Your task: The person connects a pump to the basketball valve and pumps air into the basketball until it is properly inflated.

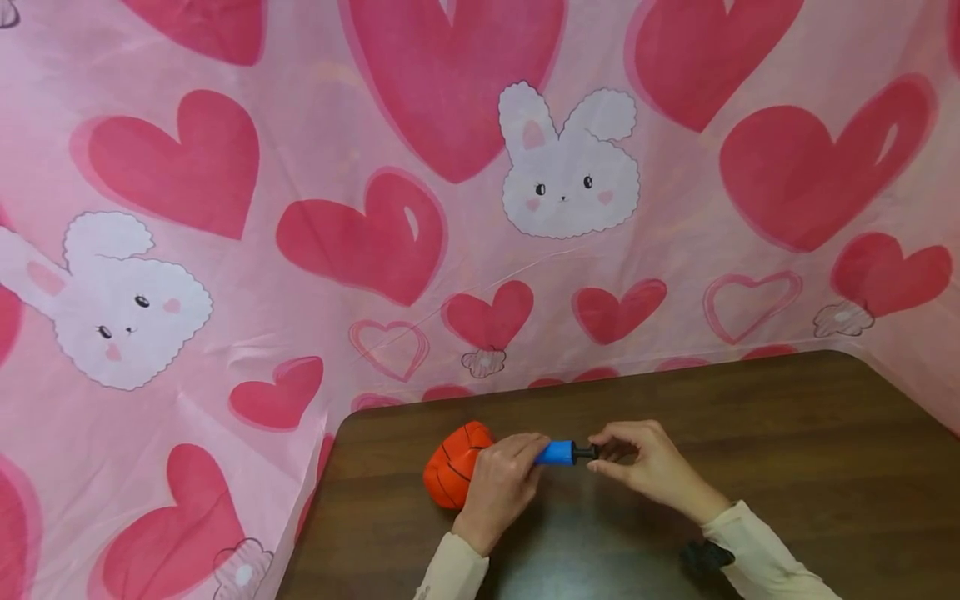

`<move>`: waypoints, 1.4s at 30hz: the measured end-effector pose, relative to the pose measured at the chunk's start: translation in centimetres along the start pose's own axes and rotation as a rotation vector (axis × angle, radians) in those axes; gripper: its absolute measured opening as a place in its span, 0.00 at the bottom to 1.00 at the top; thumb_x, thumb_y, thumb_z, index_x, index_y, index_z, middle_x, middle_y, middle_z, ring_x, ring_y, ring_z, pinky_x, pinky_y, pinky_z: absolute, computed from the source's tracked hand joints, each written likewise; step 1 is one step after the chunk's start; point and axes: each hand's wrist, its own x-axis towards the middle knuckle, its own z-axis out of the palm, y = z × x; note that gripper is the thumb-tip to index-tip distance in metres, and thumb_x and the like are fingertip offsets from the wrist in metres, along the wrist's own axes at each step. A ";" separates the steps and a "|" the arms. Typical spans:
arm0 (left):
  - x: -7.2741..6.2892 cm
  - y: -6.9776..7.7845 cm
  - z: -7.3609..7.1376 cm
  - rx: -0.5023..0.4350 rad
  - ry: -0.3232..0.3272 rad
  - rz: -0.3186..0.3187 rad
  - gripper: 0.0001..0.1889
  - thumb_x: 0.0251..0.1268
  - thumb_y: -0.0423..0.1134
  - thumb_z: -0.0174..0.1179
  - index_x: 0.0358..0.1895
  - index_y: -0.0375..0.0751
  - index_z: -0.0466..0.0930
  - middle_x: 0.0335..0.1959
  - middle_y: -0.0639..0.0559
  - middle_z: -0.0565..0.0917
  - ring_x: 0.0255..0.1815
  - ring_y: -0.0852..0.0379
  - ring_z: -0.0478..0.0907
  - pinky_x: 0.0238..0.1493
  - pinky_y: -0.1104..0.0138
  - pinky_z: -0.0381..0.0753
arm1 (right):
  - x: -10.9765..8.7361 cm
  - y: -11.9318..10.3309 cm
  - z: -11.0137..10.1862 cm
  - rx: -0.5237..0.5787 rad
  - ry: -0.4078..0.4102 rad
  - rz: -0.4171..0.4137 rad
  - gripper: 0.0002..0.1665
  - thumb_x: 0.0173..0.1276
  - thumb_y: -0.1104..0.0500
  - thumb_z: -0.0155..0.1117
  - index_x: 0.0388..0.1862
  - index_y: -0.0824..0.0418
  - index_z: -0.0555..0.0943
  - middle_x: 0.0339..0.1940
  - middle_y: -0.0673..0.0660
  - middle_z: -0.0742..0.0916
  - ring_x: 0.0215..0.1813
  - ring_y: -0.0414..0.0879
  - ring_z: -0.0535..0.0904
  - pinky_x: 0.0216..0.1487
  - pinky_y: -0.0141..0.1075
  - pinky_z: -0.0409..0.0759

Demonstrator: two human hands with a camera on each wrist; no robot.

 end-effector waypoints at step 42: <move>0.0 -0.4 0.6 -0.107 0.024 -0.065 0.25 0.50 0.35 0.83 0.55 0.43 0.88 0.49 0.51 0.92 0.45 0.57 0.92 0.51 0.64 0.91 | 0.7 -0.8 -9.5 -0.009 -0.048 0.059 0.22 0.54 0.76 0.77 0.41 0.53 0.87 0.27 0.46 0.90 0.29 0.37 0.85 0.26 0.31 0.83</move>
